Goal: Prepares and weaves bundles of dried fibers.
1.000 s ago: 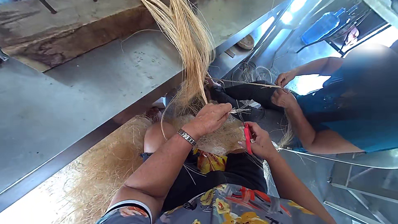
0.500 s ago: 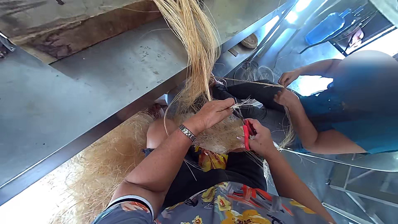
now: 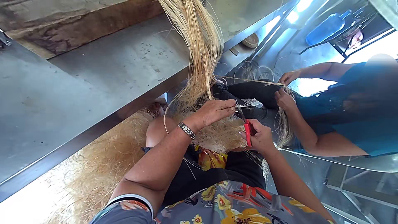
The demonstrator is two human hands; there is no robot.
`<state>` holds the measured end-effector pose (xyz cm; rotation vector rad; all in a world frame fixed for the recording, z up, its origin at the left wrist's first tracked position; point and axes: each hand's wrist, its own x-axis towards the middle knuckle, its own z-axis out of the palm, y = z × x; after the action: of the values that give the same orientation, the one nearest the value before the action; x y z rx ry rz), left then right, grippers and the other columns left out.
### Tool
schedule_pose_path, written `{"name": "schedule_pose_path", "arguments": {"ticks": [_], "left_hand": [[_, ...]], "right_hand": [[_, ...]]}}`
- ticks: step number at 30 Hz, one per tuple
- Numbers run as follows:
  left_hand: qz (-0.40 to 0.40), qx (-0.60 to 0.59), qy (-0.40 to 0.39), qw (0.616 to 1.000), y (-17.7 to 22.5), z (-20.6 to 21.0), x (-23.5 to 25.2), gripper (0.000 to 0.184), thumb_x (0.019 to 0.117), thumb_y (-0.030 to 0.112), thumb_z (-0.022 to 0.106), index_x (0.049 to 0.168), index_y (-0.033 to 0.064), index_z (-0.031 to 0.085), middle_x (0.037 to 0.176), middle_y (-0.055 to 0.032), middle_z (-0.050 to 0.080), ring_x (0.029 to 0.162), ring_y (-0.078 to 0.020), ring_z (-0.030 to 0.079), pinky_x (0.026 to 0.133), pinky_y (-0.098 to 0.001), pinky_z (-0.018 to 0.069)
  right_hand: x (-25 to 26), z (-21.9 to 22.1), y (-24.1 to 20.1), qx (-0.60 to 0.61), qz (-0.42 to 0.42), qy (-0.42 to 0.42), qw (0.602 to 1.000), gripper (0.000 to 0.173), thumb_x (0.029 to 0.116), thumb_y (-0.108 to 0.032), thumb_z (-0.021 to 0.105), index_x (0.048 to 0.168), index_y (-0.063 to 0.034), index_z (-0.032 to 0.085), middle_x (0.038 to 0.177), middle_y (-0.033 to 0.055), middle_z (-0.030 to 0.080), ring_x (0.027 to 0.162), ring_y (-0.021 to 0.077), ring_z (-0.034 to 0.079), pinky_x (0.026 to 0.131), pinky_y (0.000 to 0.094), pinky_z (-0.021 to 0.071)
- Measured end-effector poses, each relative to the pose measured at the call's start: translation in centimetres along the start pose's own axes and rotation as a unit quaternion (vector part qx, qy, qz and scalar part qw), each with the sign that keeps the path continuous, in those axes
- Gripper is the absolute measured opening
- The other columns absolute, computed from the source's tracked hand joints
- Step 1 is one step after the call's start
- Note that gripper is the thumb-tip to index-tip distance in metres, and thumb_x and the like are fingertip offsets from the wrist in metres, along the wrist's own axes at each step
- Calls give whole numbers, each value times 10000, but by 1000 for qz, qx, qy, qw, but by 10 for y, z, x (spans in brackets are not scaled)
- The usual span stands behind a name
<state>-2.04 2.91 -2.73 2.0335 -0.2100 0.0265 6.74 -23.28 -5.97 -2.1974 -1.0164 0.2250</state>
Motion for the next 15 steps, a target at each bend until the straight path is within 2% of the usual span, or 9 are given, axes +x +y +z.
{"name": "schedule_pose_path", "arguments": {"ticks": [3,8,13,15], "left_hand": [[6,-9,26,1000,-1,3,0,296,1061,262,439,950,77,642,779,-42,576,757,-168,566,722,-429,428],[-9,-39,43,998,-1,4,0,271,1057,213,474,1000,62,692,850,-47,646,821,-151,602,778,-429,456],[8,-57,57,997,-9,7,1,268,1045,202,476,972,84,705,834,6,646,795,-97,588,765,-387,463],[10,-65,60,996,-9,7,1,260,1045,203,483,962,83,698,808,16,627,763,-85,570,744,-371,458]], "right_hand": [[0,6,0,18,-12,11,1000,428,860,-278,768,1168,11,695,855,81,713,677,92,626,642,300,548],[1,15,-3,16,-16,26,999,365,876,-236,735,1134,21,707,817,84,703,651,94,613,620,298,535],[-1,17,0,17,2,27,999,324,883,-207,737,1113,19,715,801,78,700,640,74,603,620,268,524],[-3,18,3,38,5,24,999,336,879,-214,748,1105,30,706,768,54,681,621,41,575,604,228,503]]}}
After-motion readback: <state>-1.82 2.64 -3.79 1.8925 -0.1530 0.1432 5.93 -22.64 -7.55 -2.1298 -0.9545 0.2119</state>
